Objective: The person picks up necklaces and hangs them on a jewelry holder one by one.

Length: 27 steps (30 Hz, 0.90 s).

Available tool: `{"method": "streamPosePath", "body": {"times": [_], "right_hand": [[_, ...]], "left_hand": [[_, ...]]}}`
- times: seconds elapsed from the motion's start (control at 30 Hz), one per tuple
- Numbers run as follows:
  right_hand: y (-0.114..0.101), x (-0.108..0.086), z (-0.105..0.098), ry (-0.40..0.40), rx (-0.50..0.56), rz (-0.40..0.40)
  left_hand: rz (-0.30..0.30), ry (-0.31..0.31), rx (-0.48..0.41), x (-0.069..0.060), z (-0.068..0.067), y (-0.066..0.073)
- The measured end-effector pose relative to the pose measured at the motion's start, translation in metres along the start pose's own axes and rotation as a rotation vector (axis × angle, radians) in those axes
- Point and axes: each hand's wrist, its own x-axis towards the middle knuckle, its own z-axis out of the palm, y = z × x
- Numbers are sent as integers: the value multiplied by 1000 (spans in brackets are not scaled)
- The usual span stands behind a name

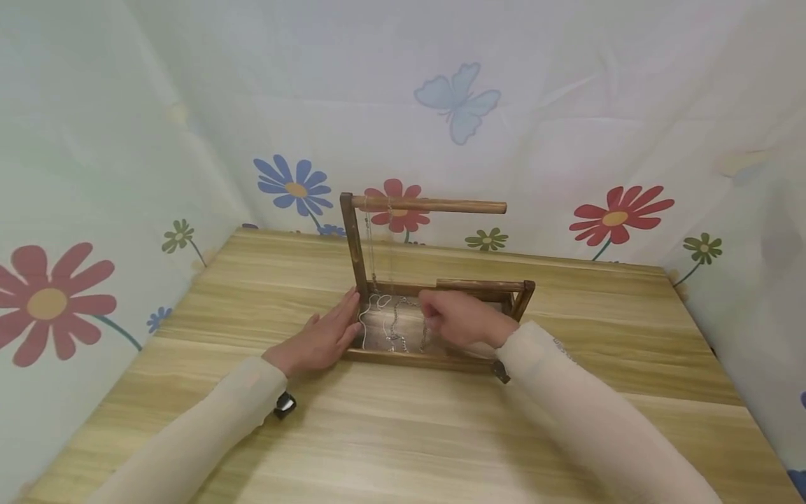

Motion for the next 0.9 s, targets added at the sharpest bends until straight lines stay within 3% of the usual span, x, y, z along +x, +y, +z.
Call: {"method": "streamPosePath", "body": {"times": [0.23,0.43,0.57,0.9], "right_hand": [[-28,-12,-18,76,40,-77],[-46,-17,-38,114,175,13],[-56,-17,-52,146,218,12],[-87,-15,-94,322,112,-33]], "left_hand": [[-2,-3,-15,2,0,0],[-5,2,-7,1,-1,0],[0,3,-13,0,-1,0],[-1,6,-25,-1,-2,1]]}}
